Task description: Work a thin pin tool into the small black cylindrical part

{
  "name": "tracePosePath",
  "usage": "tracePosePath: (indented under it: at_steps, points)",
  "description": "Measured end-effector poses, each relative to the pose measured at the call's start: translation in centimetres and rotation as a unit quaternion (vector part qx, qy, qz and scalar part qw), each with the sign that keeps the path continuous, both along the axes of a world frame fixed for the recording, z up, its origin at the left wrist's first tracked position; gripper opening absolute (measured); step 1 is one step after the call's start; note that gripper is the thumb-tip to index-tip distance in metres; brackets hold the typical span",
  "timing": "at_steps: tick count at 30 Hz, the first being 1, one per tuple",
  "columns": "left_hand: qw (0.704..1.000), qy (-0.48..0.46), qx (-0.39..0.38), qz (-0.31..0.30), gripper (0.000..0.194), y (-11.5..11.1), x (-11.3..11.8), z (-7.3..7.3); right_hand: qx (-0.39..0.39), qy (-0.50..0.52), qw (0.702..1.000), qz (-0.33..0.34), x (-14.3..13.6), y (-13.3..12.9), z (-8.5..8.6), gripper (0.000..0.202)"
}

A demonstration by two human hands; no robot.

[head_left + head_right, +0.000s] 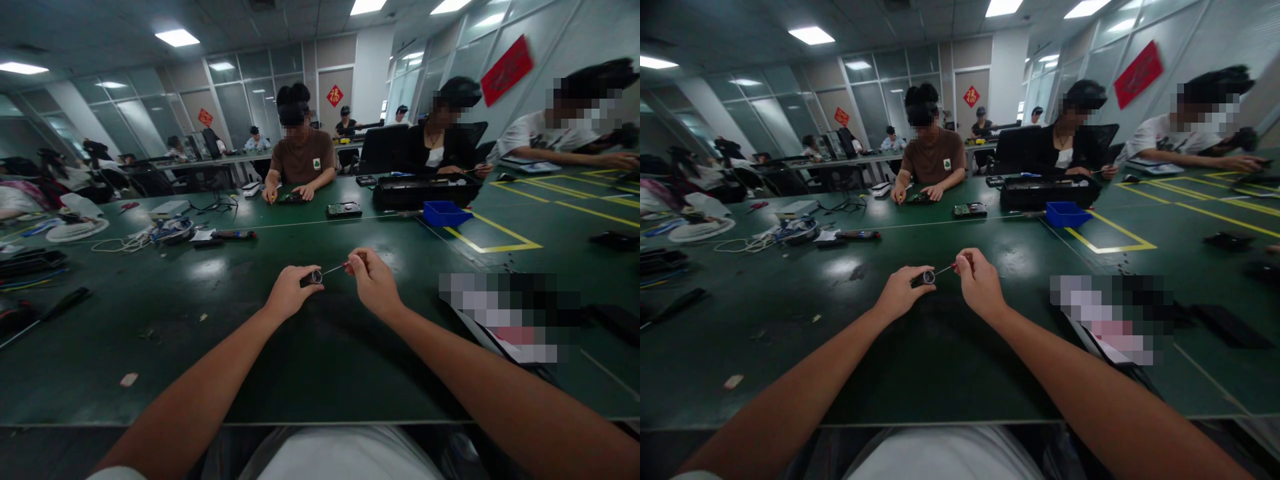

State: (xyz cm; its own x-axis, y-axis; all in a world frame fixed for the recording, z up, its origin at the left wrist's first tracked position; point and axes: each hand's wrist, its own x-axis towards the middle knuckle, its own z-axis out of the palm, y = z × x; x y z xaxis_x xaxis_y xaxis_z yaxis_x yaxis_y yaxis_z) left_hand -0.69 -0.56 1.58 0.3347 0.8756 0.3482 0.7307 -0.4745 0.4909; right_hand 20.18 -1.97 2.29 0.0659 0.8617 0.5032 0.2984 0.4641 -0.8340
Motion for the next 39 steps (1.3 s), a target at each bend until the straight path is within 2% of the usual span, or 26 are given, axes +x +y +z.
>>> tracePosePath:
  at_steps: [4,9,20,28,33,36,39]
  points:
    - [1.0,-0.003,0.01,-0.008,0.043,0.1,-0.1,-0.1,-0.008,0.008,1.0,0.027,0.1,-0.1,0.0,0.022]
    - [1.0,0.0,0.008,-0.013,0.043,0.0,-0.2,-0.2,0.002,-0.017,1.0,0.004,0.0,-0.2,0.3,0.019]
    - [1.0,-0.006,0.004,-0.012,0.043,0.0,-0.2,-0.2,-0.002,0.027,0.999,0.038,0.1,0.1,-0.2,0.02]
    - [1.0,-0.007,-0.003,-0.002,0.043,-0.1,-0.2,0.0,-0.037,0.09,0.995,0.039,0.1,1.0,-0.8,0.025]
    - [1.0,-0.012,-0.004,0.003,0.043,0.0,-0.1,-0.1,-0.06,0.119,0.99,0.047,-0.1,0.9,-0.5,0.026]
    - [1.0,-0.009,0.0,0.001,0.044,0.0,-0.2,-0.3,-0.06,0.096,0.993,0.034,0.0,0.5,0.1,0.027]
    - [1.0,-0.004,0.001,-0.005,0.043,0.1,-0.2,-0.4,-0.062,0.023,0.997,0.03,0.2,0.1,0.6,0.028]
